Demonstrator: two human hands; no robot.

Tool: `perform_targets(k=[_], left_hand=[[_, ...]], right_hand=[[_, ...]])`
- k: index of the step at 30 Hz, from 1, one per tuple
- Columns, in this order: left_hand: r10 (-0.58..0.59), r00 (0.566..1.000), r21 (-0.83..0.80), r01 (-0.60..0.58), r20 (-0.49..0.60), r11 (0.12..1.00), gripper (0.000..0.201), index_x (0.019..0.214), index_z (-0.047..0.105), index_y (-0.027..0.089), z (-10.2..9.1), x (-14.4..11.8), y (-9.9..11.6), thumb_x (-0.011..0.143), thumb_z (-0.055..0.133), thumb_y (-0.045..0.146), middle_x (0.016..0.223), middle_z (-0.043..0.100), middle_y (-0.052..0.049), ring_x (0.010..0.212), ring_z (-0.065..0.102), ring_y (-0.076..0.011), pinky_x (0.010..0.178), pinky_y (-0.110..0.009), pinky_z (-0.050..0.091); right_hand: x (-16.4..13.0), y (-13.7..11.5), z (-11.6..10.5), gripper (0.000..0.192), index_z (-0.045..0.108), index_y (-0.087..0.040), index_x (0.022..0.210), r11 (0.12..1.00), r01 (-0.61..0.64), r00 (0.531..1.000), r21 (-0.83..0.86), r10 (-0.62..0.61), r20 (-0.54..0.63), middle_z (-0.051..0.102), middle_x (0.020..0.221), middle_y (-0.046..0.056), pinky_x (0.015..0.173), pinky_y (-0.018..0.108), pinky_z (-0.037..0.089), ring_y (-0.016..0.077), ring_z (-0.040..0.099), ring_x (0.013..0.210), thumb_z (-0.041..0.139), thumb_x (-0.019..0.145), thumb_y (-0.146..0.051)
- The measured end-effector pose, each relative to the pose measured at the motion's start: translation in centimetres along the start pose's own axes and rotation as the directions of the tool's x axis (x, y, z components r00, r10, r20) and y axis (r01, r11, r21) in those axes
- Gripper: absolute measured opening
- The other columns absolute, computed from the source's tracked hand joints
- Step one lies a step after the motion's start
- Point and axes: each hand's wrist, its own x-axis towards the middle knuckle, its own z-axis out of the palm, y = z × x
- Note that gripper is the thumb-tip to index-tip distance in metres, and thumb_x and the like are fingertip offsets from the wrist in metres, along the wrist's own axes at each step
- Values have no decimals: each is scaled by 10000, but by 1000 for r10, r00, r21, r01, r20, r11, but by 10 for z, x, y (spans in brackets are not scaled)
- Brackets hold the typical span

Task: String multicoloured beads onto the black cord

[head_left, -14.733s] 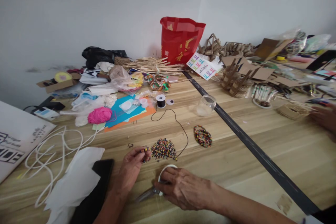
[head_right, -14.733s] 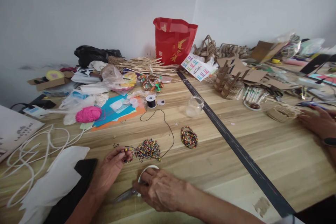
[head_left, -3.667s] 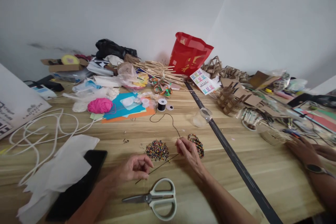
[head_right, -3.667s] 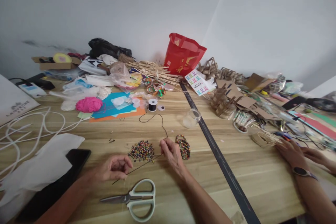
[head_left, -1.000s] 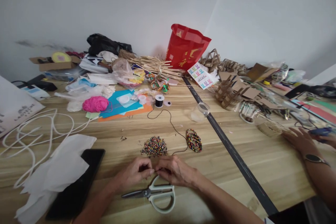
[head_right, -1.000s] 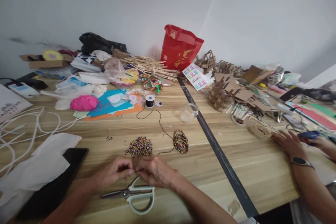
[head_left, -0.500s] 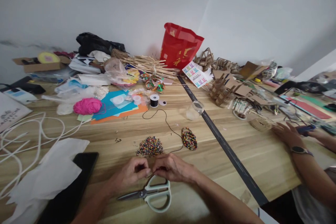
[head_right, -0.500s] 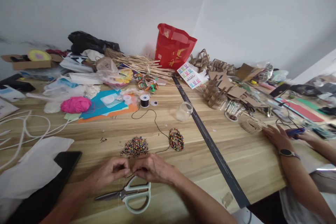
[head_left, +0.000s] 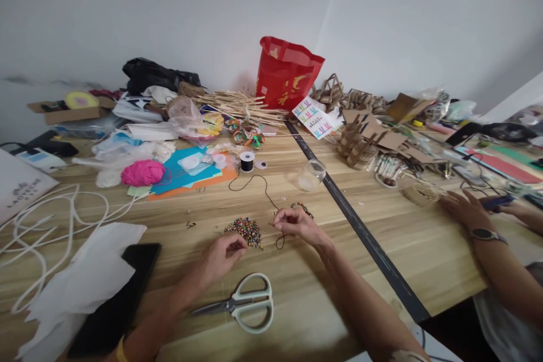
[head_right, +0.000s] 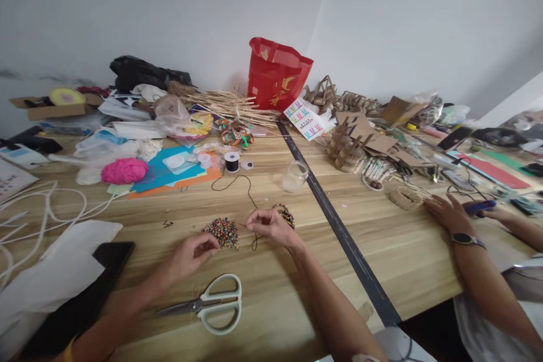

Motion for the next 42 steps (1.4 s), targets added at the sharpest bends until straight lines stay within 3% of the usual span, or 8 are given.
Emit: perform_targets(k=[4, 9, 15, 21, 27, 32, 36, 42], left_hand=[[253, 966, 250, -234, -49, 940, 103, 798, 620, 175, 6, 10, 20, 815, 529, 130, 905, 633, -62, 912, 575, -207, 827, -346, 459], [423, 904, 485, -401, 69, 777, 88, 836, 627, 186, 27, 20, 23, 855, 541, 180, 1064, 586, -73, 1035, 512, -230, 969, -446, 383], [480, 850, 640, -494, 215, 589, 189, 1030, 605, 156, 44, 30, 9, 891, 488, 209, 1266, 532, -128, 1249, 399, -267, 1052, -444, 301], [437, 860, 736, -471, 263, 485, 443, 1334, 413, 94, 47, 29, -11, 904, 413, 201, 1422, 412, -181, 1364, 276, -277, 1102, -459, 196], [388, 890, 751, -423, 240, 506, 510, 1388, 347, 82, 51, 25, -14, 881, 368, 140, 1441, 395, -175, 1369, 281, -264, 1112, -451, 195], [414, 896, 710, -396, 160, 582, 438, 1332, 426, 82, 43, 16, -4, 913, 400, 210, 1364, 498, -176, 1316, 382, -279, 1098, -472, 266], [447, 894, 696, -338, 27, 634, 433, 1351, 403, 98, 24, 9, -13, 940, 365, 230, 1387, 478, -164, 1318, 384, -268, 1076, -460, 329], [289, 951, 643, -153, -111, 750, 488, 1373, 367, 72, 7, 14, -39, 958, 309, 320, 1437, 398, -187, 1346, 340, -253, 1075, -437, 357]], right_hand=[[6, 14, -6, 247, 589, -155, 727, 985, -20, 992, 174, 41, -120, 455, 509, -68, 407, 178, 245, 47, 353, 407, 709, 716, -371], [13, 28, -7, 275, 560, -163, 694, 950, -13, 971, 313, 87, -223, 435, 494, -68, 377, 165, 239, 49, 346, 409, 719, 691, -388], [15, 40, -3, 295, 562, -160, 696, 953, -33, 957, 301, 116, -265, 451, 524, -57, 370, 157, 263, 51, 357, 418, 720, 676, -408], [16, 42, 2, 316, 564, -159, 702, 975, -36, 959, 221, 96, -268, 450, 526, -59, 390, 167, 290, 52, 350, 413, 691, 695, -447], [14, 46, 25, 282, 555, -161, 707, 1000, 31, 940, 1, -29, -341, 521, 617, -22, 542, 217, 402, 110, 476, 574, 671, 729, -418], [8, 43, 48, 181, 527, -175, 840, 894, 232, 894, -383, -351, -278, 581, 935, 89, 826, 318, 445, 182, 540, 889, 448, 916, -318], [9, 45, 57, 139, 477, -187, 939, 850, 271, 903, -452, -387, -188, 558, 929, 76, 891, 346, 439, 175, 542, 903, 356, 955, -253], [17, 57, 69, 146, 449, -175, 1004, 783, 291, 912, -550, -400, -87, 525, 1120, 130, 1005, 400, 388, 196, 468, 1144, 313, 950, -174]])
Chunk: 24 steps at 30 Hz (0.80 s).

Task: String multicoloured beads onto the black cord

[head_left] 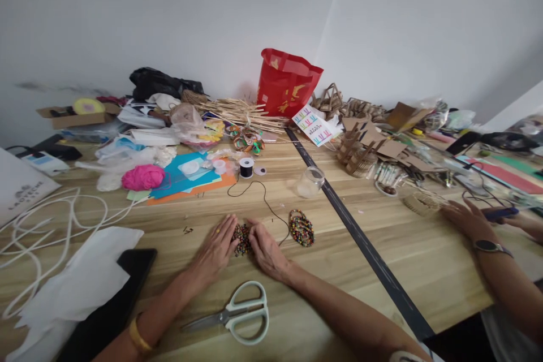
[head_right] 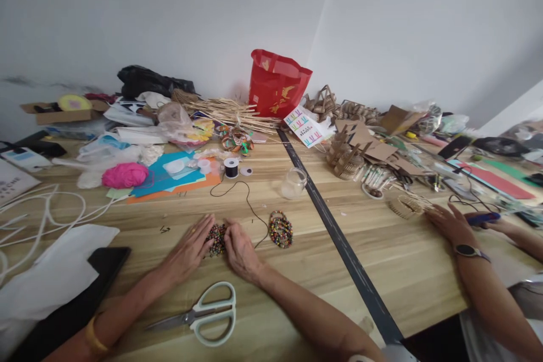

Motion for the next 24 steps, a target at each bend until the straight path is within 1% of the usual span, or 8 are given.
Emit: perform_targets(k=[3, 7, 11, 16, 20, 24], left_hand=[[24, 998, -23, -23, 59, 999, 514, 1388, 339, 67, 7, 1, -5, 957, 299, 343, 1461, 356, -190, 1364, 302, -254, 1081, -444, 347], [66, 995, -34, -63, 76, 997, 509, 1417, 295, 115, 11, -2, -7, 952, 315, 319, 1463, 363, -167, 1364, 305, -240, 1088, -445, 337], [85, 994, -16, -84, 63, 996, 510, 1417, 289, 97, 13, -8, -8, 944, 323, 283, 1462, 358, -180, 1364, 302, -250, 1092, -449, 329], [59, 998, -14, -59, 30, 998, 544, 1445, 225, 136, 20, -17, -10, 932, 337, 281, 1467, 355, -170, 1350, 329, -269, 1068, -464, 355], [32, 999, -11, -32, 7, 999, 570, 1457, 177, 139, 26, -26, -8, 927, 332, 282, 1475, 340, -168, 1352, 323, -281, 1065, -482, 347], [-8, 999, 1, 8, -48, 1000, 584, 1460, 145, 132, 32, -35, -4, 917, 329, 241, 1467, 351, -177, 1348, 328, -289, 1072, -500, 328]], right_hand=[[3, 1, 9, 174, 430, -159, 1058, 998, 47, 998, -47, -46, 32, 470, 1255, 170, 1031, 442, 367, 208, 439, 1190, 314, 931, -131], [8, -1, 18, 206, 417, -154, 1088, 991, 99, 994, -95, -93, 63, 455, 1281, 179, 1025, 454, 375, 221, 421, 1217, 329, 910, -100], [10, -4, 24, 237, 409, -154, 1103, 981, 117, 993, -157, -111, 48, 468, 1251, 173, 1017, 481, 374, 239, 412, 1222, 337, 890, -80], [11, -10, 25, 276, 400, -150, 1128, 978, 127, 989, -165, -112, 98, 470, 1243, 169, 1007, 464, 385, 238, 419, 1210, 336, 874, -61], [11, -15, 25, 220, 425, -165, 1049, 980, 138, 985, -144, -119, 128, 482, 1224, 162, 987, 466, 398, 239, 445, 1177, 351, 868, -63], [10, -18, 27, 191, 426, -156, 1033, 979, 148, 981, -139, -129, 142, 479, 1227, 180, 995, 463, 392, 248, 429, 1194, 348, 878, -77]])
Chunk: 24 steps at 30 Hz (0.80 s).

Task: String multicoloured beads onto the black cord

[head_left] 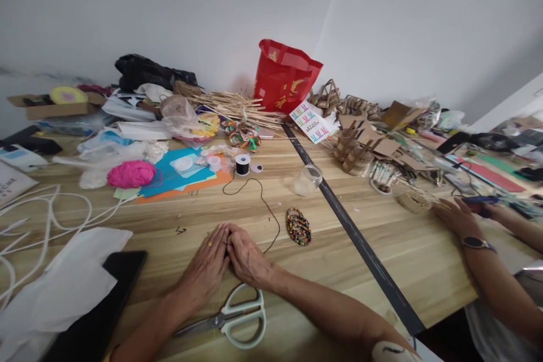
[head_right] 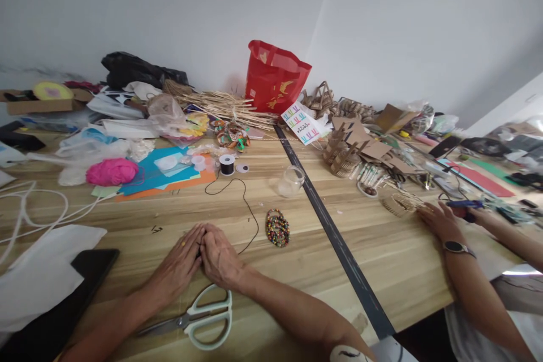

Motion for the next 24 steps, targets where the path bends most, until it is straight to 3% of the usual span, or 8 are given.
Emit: perform_targets(k=[13, 24], left_hand=[[-33, 998, -47, 31, -44, 998, 575, 1453, 187, 119, -2, -5, 7, 897, 323, 174, 1474, 338, -171, 1344, 327, -308, 1077, -522, 328], [-92, 994, -127, 99, 66, 987, 520, 1435, 239, 114, -15, -1, 6, 944, 293, 275, 1476, 331, -181, 1361, 305, -277, 1091, -508, 320]], right_hand=[[1, -4, 1, 176, 422, -150, 1026, 998, -2, 1000, 56, 1, 23, 490, 1200, 174, 1008, 422, 404, 226, 436, 1172, 329, 890, -88], [1, -1, -1, 198, 417, -162, 1075, 989, -17, 1000, 148, 16, 9, 473, 1249, 164, 1015, 414, 385, 214, 443, 1181, 341, 902, -100]])
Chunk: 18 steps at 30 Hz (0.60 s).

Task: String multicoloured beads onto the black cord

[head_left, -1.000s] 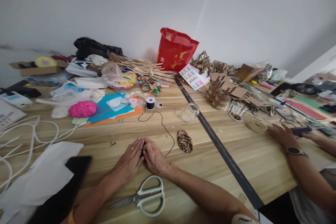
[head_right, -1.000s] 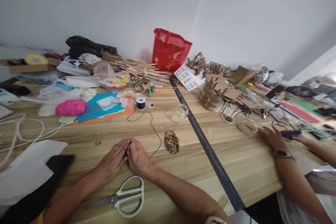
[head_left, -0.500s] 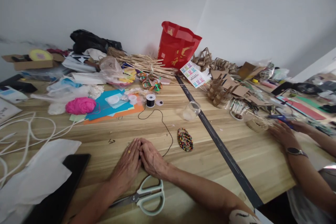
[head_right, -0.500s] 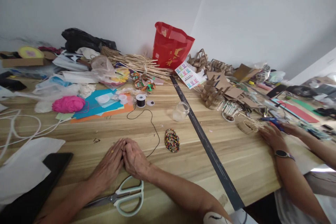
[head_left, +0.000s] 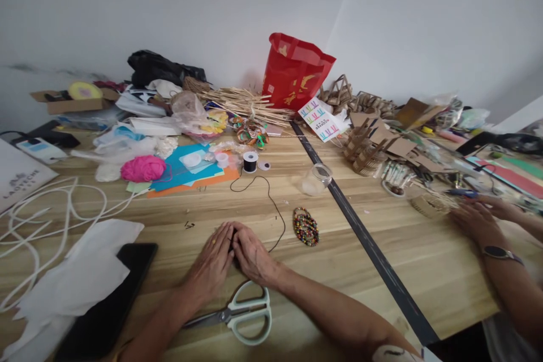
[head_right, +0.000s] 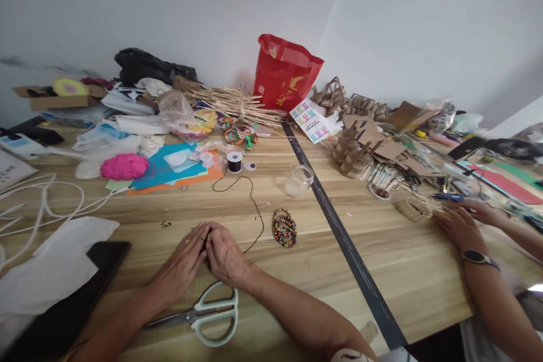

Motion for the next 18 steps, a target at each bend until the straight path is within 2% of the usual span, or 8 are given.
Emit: perform_targets(k=[6, 11, 14, 18], left_hand=[[-156, 988, -218, 155, 14, 963, 482, 1381, 375, 151, -16, 7, 1, 945, 281, 333, 1439, 422, -115, 1325, 382, -218, 1102, -424, 339], [-259, 961, -352, 277, 97, 894, 491, 1334, 453, 139, -29, 14, 1, 918, 292, 343, 1404, 473, -103, 1295, 430, -225, 1109, -416, 320], [-278, 952, -383, 306, 129, 872, 506, 1332, 458, 133, -34, 17, 1, 910, 287, 355, 1389, 492, -92, 1288, 440, -225, 1110, -413, 318], [-258, 957, -370, 289, 131, 883, 497, 1327, 462, 137, -39, 21, 2, 902, 292, 332, 1382, 502, -83, 1282, 448, -213, 1113, -401, 311]], right_hand=[[0, -2, -5, 98, 423, -187, 953, 989, -81, 996, 124, 85, -30, 500, 1224, 137, 937, 359, 428, 184, 508, 1080, 331, 935, -156], [1, -1, -7, 101, 425, -194, 934, 967, -154, 984, 202, 169, -55, 570, 1103, 103, 884, 331, 432, 169, 545, 977, 325, 947, -196], [1, 0, -6, 97, 427, -196, 925, 961, -153, 983, 228, 171, -60, 580, 1080, 98, 899, 330, 421, 172, 543, 1003, 332, 946, -208], [1, 1, -6, 97, 431, -195, 930, 960, -143, 985, 242, 162, -60, 580, 1096, 101, 895, 329, 418, 172, 541, 1006, 339, 947, -223]])
